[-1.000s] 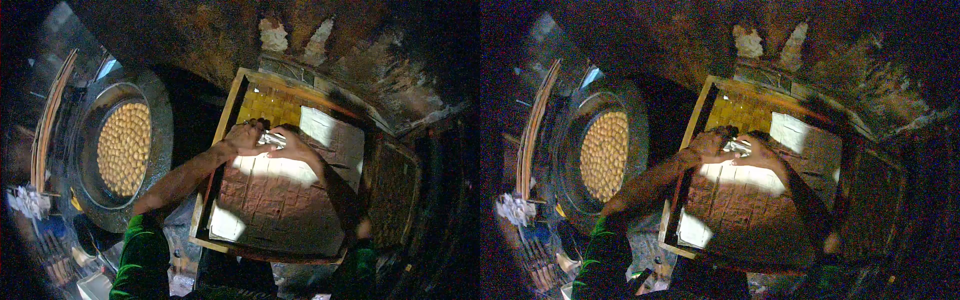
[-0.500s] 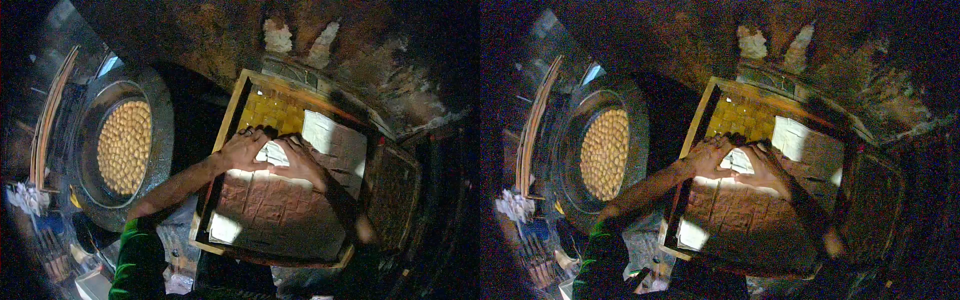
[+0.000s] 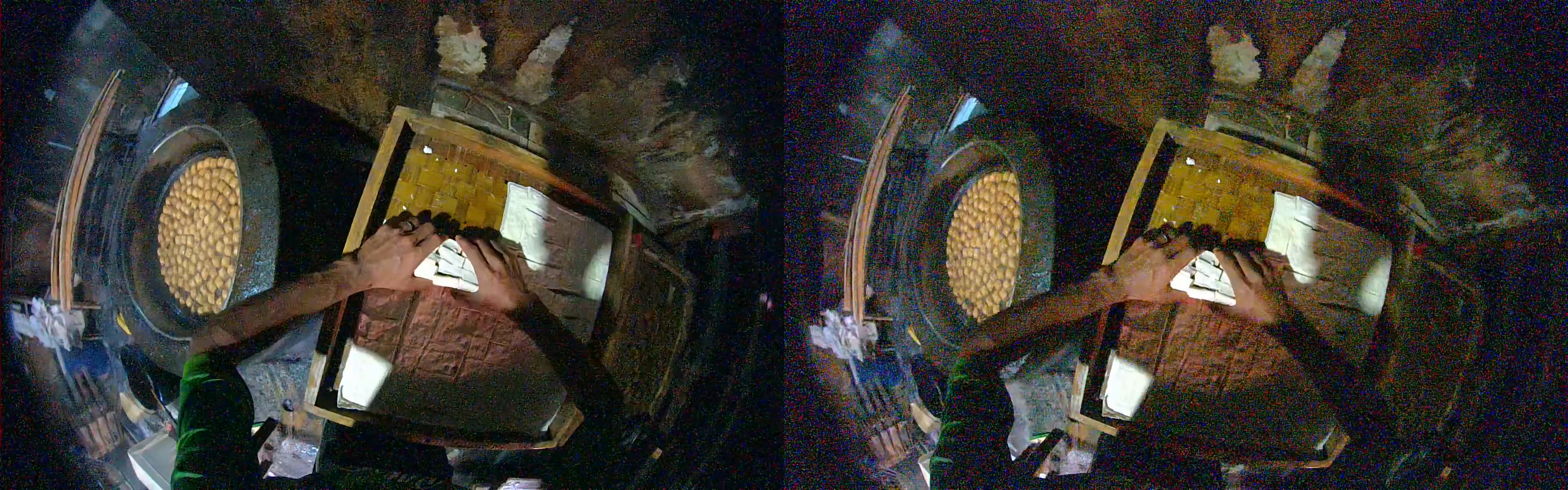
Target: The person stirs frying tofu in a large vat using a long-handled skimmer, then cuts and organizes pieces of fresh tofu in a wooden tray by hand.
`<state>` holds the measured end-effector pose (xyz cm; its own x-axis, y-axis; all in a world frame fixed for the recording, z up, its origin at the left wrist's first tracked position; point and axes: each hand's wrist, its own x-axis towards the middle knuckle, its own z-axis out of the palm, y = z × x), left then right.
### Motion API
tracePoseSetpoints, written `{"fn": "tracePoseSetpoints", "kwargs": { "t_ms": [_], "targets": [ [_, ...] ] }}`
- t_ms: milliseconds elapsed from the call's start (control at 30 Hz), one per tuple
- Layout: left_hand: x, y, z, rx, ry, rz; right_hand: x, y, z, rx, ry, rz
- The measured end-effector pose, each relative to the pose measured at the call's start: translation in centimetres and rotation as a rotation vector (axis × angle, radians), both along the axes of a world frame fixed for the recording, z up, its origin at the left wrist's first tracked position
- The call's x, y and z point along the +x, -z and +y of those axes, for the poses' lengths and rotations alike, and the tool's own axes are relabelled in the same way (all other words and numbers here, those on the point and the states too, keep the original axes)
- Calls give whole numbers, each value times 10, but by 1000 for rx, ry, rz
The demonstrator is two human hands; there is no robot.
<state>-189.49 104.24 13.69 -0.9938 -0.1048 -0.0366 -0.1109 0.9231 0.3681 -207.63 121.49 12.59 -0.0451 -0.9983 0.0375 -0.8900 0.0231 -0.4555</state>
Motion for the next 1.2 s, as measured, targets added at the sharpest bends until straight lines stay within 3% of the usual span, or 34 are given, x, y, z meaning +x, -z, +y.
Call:
{"fn": "tracePoseSetpoints", "kwargs": {
  "t_ms": [67,133,167,200,233,267,300,333,367,400,433,500,533,600,667,700,867,933,967,1133,1200],
  "targets": [
    [-5,-9,-2,28,-20,-89,-5,3,-5,-9,-13,26],
    [-11,-21,-7,114,-31,-174,-10,-7,-15,230,-32,-104],
    [-15,-24,-11,200,-46,-257,-17,3,-19,226,-30,-102],
    [-22,-14,-19,197,-43,-254,-26,22,-21,219,-27,-273],
    [-31,6,-31,239,30,-78,-34,31,-25,212,-22,-444],
    [-41,16,-42,279,104,97,-44,0,-47,483,-2,-643],
    [-51,14,-54,503,118,62,-61,16,-57,511,-7,-666],
    [-58,13,-64,643,-20,-177,-68,16,-69,536,-16,-689],
    [-64,12,-72,639,28,-64,-75,13,-72,463,-29,-647],
    [-70,0,-78,633,77,50,-76,-5,-78,389,-39,-602],
    [-70,-30,-83,537,-22,-215,-78,-22,-85,316,-46,-553],
    [-73,-31,-84,268,-88,-29,-77,-37,-91,155,1,-481],
    [-73,-38,-81,93,-101,84,-76,-8,-87,-27,66,-467],
    [-76,-12,-83,85,-60,101,-71,-10,-92,23,31,-282],
    [-76,27,-83,-221,37,139,-65,-12,-84,111,-15,207],
    [-76,23,-82,-295,71,131,-67,-15,-85,193,-19,229],
    [-67,23,-81,-293,46,131,-64,3,-77,-37,11,393],
    [-66,16,-82,-285,53,212,-60,-8,-84,87,55,256],
    [-67,12,-81,-216,48,79,-56,-10,-87,85,55,255],
    [-73,24,-86,-183,37,21,-56,-19,-95,39,36,173],
    [-71,20,-86,-179,34,54,-64,-8,-91,-114,-6,110]
  ]
}}
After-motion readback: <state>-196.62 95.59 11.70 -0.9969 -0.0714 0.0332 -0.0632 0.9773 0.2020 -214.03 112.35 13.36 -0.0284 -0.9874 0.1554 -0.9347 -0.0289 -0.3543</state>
